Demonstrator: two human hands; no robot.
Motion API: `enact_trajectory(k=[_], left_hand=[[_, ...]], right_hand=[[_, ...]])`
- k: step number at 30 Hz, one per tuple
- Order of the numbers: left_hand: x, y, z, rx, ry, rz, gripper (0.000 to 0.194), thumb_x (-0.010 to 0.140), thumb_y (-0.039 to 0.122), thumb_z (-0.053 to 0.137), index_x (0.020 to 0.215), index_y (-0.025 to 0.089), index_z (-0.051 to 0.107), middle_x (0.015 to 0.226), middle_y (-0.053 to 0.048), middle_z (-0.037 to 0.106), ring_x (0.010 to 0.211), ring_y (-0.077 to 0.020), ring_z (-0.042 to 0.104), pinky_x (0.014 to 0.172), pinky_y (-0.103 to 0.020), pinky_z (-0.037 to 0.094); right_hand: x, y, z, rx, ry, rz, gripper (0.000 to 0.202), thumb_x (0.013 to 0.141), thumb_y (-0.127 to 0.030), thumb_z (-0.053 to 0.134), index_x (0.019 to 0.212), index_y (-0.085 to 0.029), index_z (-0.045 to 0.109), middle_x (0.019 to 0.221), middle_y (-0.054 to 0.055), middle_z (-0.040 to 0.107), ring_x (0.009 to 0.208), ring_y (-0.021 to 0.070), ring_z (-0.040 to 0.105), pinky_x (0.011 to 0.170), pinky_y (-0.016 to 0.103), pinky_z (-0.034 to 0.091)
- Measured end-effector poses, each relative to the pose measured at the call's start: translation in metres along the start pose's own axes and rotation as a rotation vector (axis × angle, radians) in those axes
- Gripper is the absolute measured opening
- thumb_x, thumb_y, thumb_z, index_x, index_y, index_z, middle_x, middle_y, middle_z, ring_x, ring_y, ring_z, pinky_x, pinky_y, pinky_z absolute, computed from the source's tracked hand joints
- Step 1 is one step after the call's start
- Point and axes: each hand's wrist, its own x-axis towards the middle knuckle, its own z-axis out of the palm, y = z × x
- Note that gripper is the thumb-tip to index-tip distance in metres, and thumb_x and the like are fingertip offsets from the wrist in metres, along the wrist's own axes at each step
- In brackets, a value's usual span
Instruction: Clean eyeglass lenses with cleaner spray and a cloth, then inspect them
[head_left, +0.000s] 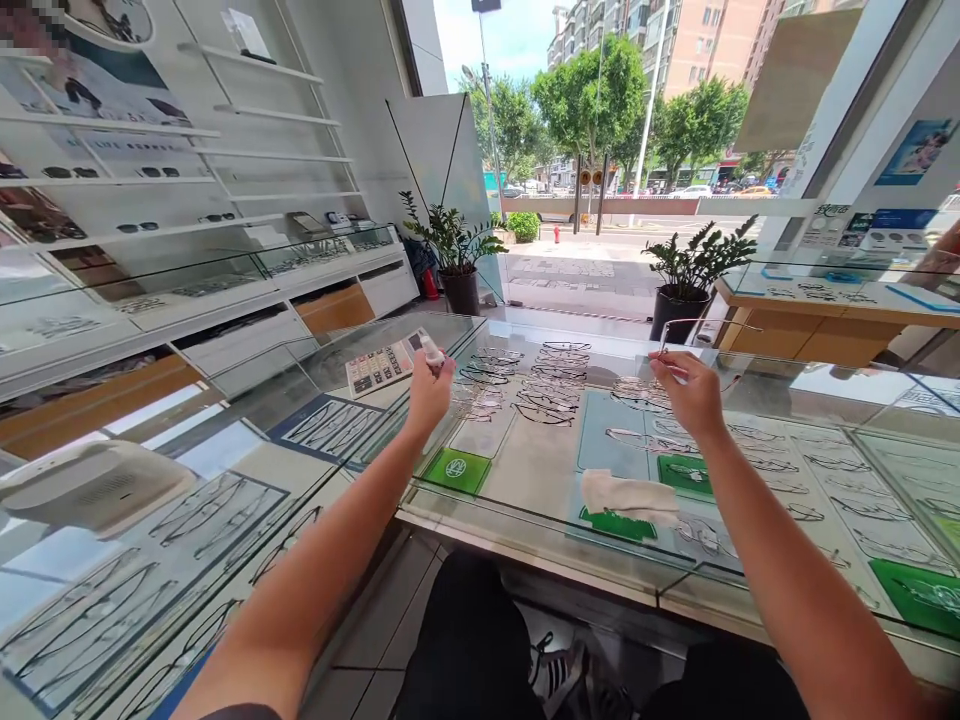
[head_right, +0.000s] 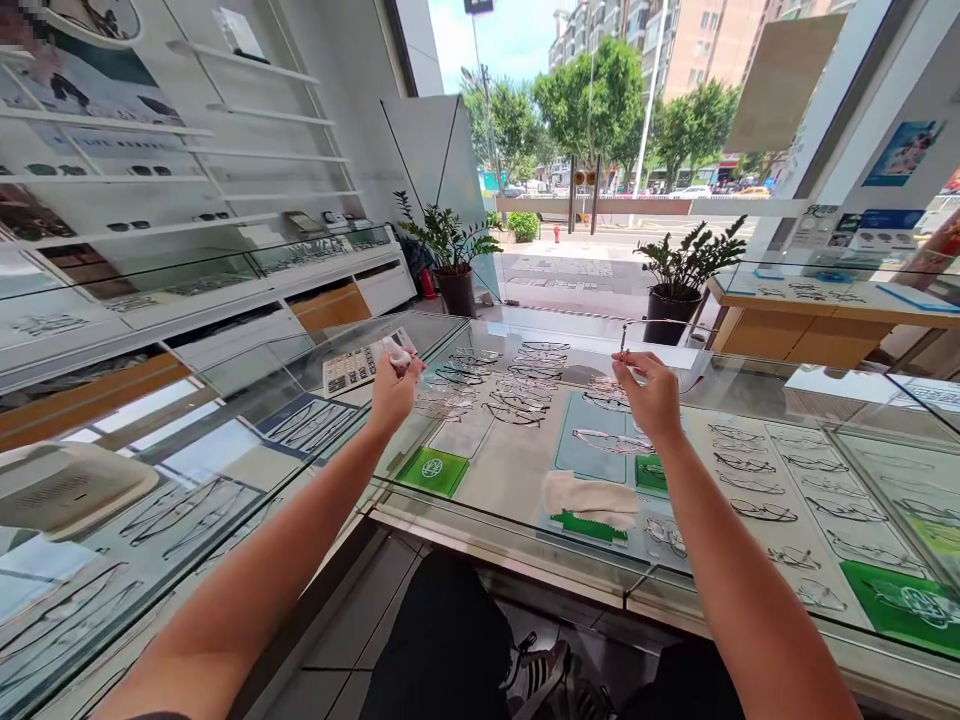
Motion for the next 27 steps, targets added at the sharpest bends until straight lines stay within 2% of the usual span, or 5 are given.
enact_trajectory(k=[6,10,14,20,27], left_hand=[[0.012,0.067,0.129,-0.424,-0.229,-0.168,0.044,0.077,0.051,0.081,0.101,0.025,0.057,0.081,0.002,0.056,0.069,-0.0134,0.055,0.048,-0.02,0.039],[0.006,0.09,0.187,-0.663,-0.489,-0.333,0.06,0.079,0.079,0.073,0.082,0.022,0.053,0.066,0.003,0.047,0.056,-0.0112,0.046,0.041,-0.018,0.024],[0.0,0.086,0.202,-0.778,-0.683,-0.506,0.08,0.077,0.101,0.055,0.068,0.022,0.045,0.056,0.005,0.036,0.046,-0.0104,0.037,0.039,-0.019,0.017],[-0.011,0.077,0.196,-0.799,-0.868,-0.596,0.083,0.079,0.104,0.042,0.06,0.023,0.042,0.051,0.004,0.03,0.043,-0.0116,0.031,0.038,-0.022,0.017],[-0.021,0.064,0.202,-0.41,-0.625,-0.279,0.07,0.086,0.087,0.053,0.066,0.019,0.056,0.062,0.0,0.049,0.054,-0.0116,0.04,0.049,-0.025,0.028]], right_hand=[[0.0,-0.002,0.002,0.109,-0.035,0.069,0.042,0.095,-0.058,0.076,0.108,-0.019,0.082,0.116,0.012,0.08,0.103,0.0258,0.078,0.097,0.049,0.064],[0.0,-0.005,0.003,0.126,-0.074,0.11,0.047,0.094,-0.065,0.074,0.108,-0.02,0.081,0.117,0.013,0.079,0.103,0.0273,0.078,0.094,0.046,0.064],[0.0,-0.009,0.003,0.171,-0.119,0.167,0.049,0.093,-0.068,0.074,0.109,-0.022,0.079,0.119,0.013,0.079,0.1,0.0272,0.077,0.092,0.044,0.062],[-0.008,-0.025,0.013,0.301,-0.23,0.245,0.044,0.096,-0.067,0.072,0.108,-0.025,0.077,0.115,0.008,0.078,0.101,0.0247,0.077,0.091,0.04,0.058],[-0.019,-0.046,0.025,0.405,-0.379,0.358,0.044,0.097,-0.066,0.068,0.105,-0.023,0.077,0.109,0.007,0.078,0.097,0.0225,0.077,0.076,0.033,0.052]])
